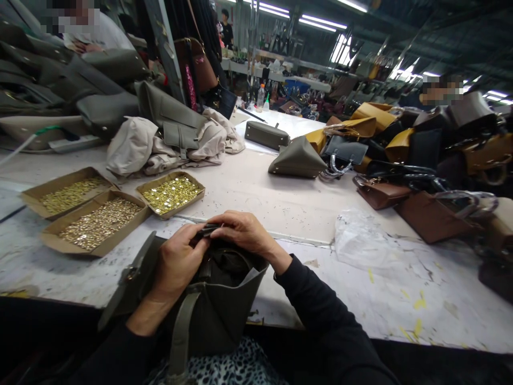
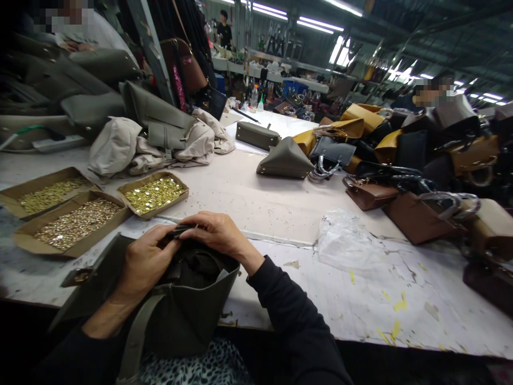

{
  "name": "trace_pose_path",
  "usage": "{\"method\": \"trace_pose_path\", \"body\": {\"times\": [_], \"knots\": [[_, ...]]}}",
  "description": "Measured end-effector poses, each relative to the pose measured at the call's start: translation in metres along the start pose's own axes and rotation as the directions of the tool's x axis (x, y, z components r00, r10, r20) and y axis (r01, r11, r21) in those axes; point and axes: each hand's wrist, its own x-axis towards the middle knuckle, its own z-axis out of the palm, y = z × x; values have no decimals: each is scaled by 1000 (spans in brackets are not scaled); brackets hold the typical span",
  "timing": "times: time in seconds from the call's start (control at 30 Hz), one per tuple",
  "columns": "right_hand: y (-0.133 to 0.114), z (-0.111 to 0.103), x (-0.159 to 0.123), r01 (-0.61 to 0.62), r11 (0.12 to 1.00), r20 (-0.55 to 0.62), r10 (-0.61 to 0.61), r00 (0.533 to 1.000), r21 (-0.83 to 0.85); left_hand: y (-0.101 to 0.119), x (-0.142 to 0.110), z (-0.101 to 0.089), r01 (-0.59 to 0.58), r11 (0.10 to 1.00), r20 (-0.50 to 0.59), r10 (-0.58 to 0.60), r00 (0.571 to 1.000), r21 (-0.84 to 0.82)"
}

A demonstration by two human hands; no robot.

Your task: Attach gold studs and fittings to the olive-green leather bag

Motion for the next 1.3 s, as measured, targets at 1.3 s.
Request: {"method": "trace_pose_path", "body": {"times": [1.3], "knots": [[-28, 26, -49, 380, 773, 130, -367, 921, -509, -37, -47, 0, -422, 907, -79, 421, 904, 9]]}}
